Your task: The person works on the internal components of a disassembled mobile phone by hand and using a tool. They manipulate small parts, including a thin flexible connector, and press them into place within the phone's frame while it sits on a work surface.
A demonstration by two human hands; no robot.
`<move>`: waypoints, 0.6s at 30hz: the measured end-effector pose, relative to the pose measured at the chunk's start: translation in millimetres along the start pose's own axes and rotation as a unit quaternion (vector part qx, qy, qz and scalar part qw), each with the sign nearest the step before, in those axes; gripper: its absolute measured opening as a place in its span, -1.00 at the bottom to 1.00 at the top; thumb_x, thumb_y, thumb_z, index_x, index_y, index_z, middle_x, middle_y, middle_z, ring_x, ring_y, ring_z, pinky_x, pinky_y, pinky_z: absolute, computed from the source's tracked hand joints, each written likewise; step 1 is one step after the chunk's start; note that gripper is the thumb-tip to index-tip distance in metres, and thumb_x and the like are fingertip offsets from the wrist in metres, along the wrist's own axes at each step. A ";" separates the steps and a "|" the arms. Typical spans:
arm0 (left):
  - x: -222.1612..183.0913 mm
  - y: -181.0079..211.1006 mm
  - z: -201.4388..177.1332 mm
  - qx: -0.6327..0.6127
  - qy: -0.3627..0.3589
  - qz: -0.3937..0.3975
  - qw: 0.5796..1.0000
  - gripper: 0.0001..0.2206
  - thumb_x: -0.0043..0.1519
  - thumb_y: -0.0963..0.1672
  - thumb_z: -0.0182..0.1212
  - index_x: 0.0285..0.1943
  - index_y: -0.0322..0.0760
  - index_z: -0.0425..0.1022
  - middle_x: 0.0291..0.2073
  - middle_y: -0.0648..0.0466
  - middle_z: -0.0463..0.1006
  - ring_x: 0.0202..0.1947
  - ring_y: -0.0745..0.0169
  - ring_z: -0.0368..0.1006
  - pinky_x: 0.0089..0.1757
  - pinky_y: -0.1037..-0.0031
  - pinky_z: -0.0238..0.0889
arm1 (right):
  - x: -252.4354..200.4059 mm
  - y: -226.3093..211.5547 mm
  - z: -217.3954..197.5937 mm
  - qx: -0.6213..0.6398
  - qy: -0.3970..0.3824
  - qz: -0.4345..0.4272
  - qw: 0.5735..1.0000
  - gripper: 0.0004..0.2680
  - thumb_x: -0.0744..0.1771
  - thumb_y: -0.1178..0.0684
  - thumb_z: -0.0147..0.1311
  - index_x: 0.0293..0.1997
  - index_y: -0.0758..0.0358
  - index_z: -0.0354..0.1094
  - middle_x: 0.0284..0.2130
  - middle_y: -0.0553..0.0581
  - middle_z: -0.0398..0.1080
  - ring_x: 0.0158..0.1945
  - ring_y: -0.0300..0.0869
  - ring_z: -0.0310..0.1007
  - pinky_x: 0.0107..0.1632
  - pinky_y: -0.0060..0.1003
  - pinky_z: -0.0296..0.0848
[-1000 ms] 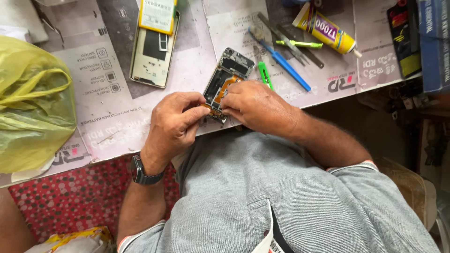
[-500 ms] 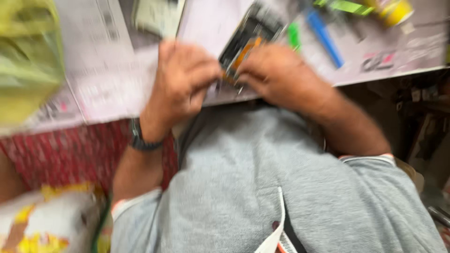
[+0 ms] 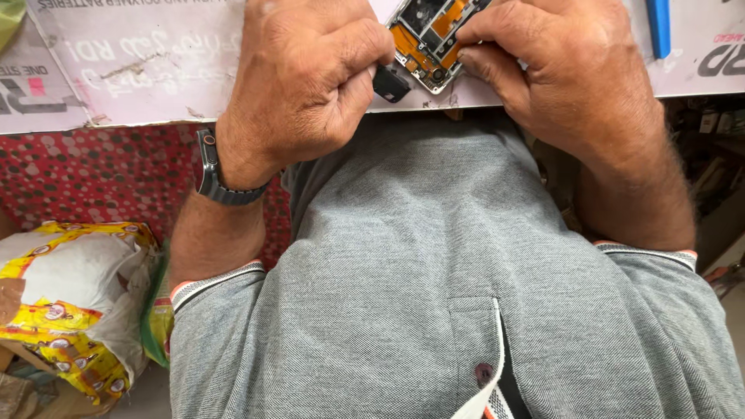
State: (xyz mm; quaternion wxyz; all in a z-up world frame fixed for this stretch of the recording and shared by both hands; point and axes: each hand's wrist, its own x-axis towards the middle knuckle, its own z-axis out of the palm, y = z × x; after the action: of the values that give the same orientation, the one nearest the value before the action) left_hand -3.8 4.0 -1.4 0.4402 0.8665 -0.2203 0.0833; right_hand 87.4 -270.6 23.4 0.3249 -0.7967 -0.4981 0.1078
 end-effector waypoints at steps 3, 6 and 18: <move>-4.3 1.9 2.3 0.046 0.017 -0.022 0.999 -0.85 0.09 -0.31 0.15 -0.21 -0.30 0.48 -0.34 0.04 0.46 -0.27 0.01 0.39 -0.18 0.22 0.13 | 1.8 -0.3 2.4 0.002 -0.007 -0.001 1.000 -0.89 0.39 0.27 0.32 -0.06 0.38 0.43 -0.22 0.16 0.46 -0.14 -0.11 0.52 -0.08 -0.30 0.48; -7.0 3.7 7.0 0.107 0.032 -0.052 0.992 -0.83 0.07 -0.30 0.15 -0.22 -0.28 0.48 -0.38 0.05 0.43 -0.27 0.01 0.37 -0.18 0.19 0.10 | 2.8 -2.0 3.9 -0.010 -0.011 -0.008 1.000 -0.90 0.40 0.25 0.32 -0.07 0.37 0.44 -0.23 0.16 0.46 -0.15 -0.11 0.51 -0.10 -0.29 0.48; -5.3 8.6 14.2 0.205 0.039 -0.065 0.976 -0.81 0.04 -0.25 0.21 -0.17 -0.24 0.50 -0.29 0.04 0.41 -0.19 -0.02 0.35 -0.14 0.16 0.09 | 7.1 -5.2 2.3 -0.018 -0.038 0.027 0.999 -0.92 0.39 0.21 0.31 -0.10 0.33 0.47 -0.26 0.14 0.48 -0.21 -0.10 0.53 -0.13 -0.25 0.49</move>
State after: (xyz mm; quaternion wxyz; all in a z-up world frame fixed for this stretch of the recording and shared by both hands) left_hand -13.2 -10.1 -5.5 0.2661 0.9467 -0.1244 0.1321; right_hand 85.9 -262.0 26.0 0.2881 -0.8108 -0.4904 0.1381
